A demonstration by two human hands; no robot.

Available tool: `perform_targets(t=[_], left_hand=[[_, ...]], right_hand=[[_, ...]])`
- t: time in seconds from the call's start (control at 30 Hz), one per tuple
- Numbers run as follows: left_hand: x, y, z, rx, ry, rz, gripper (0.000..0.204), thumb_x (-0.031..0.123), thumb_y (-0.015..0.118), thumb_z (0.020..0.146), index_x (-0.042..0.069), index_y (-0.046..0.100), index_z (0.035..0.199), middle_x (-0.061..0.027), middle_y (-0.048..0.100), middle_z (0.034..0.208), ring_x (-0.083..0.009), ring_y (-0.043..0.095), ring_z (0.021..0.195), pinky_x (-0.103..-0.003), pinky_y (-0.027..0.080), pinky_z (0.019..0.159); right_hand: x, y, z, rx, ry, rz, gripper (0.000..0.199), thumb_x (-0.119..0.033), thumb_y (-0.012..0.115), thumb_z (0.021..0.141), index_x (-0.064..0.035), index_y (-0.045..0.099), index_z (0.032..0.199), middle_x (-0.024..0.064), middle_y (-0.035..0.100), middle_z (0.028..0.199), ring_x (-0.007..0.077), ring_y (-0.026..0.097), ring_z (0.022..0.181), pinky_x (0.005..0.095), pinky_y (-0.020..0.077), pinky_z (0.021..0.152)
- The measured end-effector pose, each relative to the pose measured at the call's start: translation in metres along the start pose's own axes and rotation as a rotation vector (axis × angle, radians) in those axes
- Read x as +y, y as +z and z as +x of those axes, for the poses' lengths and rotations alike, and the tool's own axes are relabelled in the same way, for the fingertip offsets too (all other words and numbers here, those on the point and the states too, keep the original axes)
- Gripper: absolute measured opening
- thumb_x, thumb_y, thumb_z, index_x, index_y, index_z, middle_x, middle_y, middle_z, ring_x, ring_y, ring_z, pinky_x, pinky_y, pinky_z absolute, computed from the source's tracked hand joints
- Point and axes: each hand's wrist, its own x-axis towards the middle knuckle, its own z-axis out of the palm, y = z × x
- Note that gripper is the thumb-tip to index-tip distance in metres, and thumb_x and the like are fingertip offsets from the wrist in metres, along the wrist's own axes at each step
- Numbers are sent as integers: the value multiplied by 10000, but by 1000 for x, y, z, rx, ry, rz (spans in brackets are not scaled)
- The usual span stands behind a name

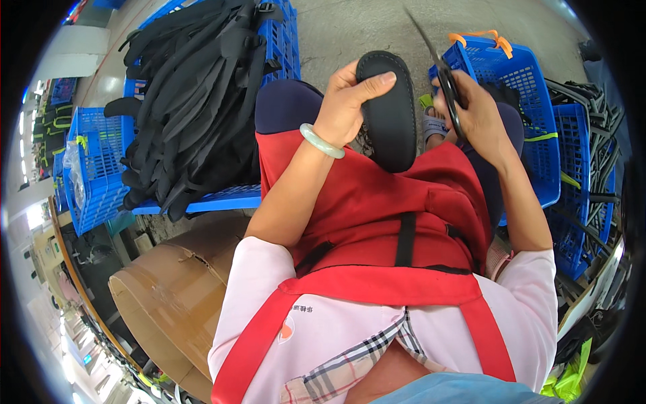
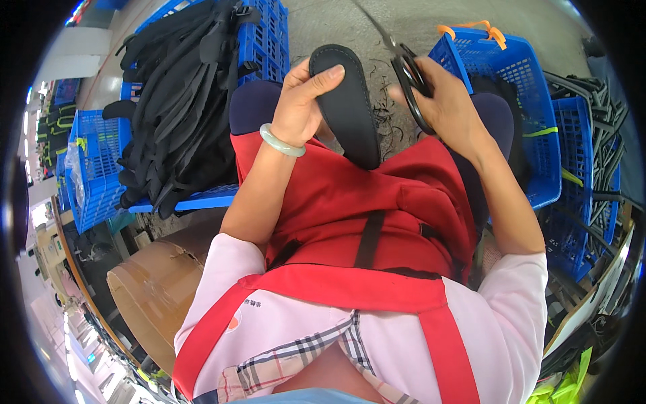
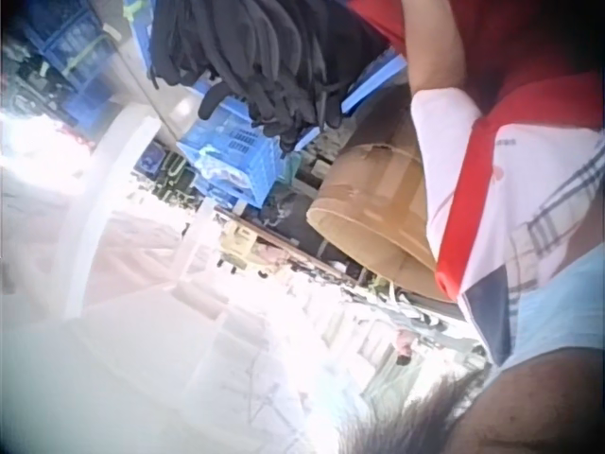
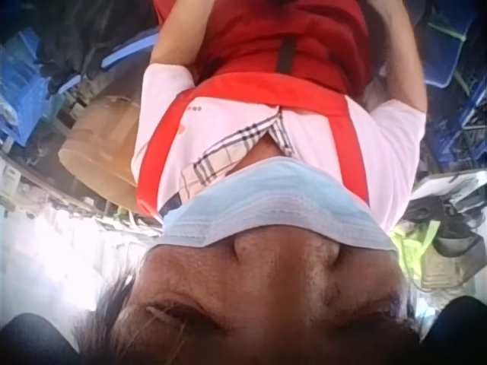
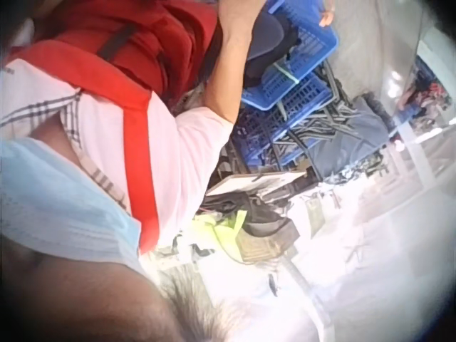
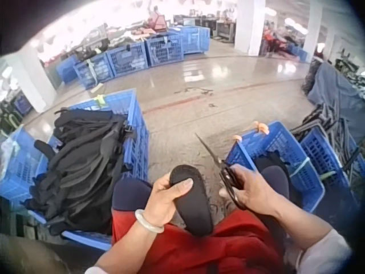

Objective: Trimming excess material from black fabric straps using a pair of scissors.

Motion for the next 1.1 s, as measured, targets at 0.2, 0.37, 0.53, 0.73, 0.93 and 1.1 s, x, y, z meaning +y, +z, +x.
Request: perform_targets(t=[0.2,0.37,0.53,0.73,0.93,1.1], left_hand=[[0,-2,1,71,21,-66,121,54,665,873,15,656,988,-42,687,894,-109,656,781,-254,542,702],[-4,4,3,91,17,-65,134,56,664,875,11,650,999,-46,685,896,-114,656,781,-254,544,701],[-4,7,0,78,21,-59,141,61,667,874,5,644,1002,-50,681,888,-119,654,769,-255,546,694],[-6,7,0,80,6,2,147,64,683,863,0,639,987,-46,672,877,-113,646,758,-253,547,692],[-7,7,-3,28,-12,13,144,56,690,856,-4,641,977,-42,668,880,-105,638,763,-244,539,684],[-7,9,-3,19,-48,32,146,56,691,855,1,644,982,-34,666,878,-96,631,766,-239,532,699]], right_hand=[[-7,-1,-36,-17,-4,-507,598,-318,811,734,10,494,1121,87,545,801,175,515,745,305,461,717],[5,7,-34,54,24,-587,694,-411,830,672,-24,492,1139,121,569,885,305,579,733,380,470,685],[-3,4,-29,6,62,-673,612,-418,789,726,-5,491,1066,152,555,770,324,576,687,399,453,639],[-6,-4,-34,-22,-4,-613,544,-374,773,760,21,497,1012,191,547,699,363,541,659,392,449,633],[0,-15,-36,-49,18,-639,518,-373,770,769,16,515,996,196,527,689,330,516,636,377,446,628],[-11,-20,-39,-65,55,-664,528,-379,774,758,3,525,1023,150,545,722,271,530,639,357,444,624]])
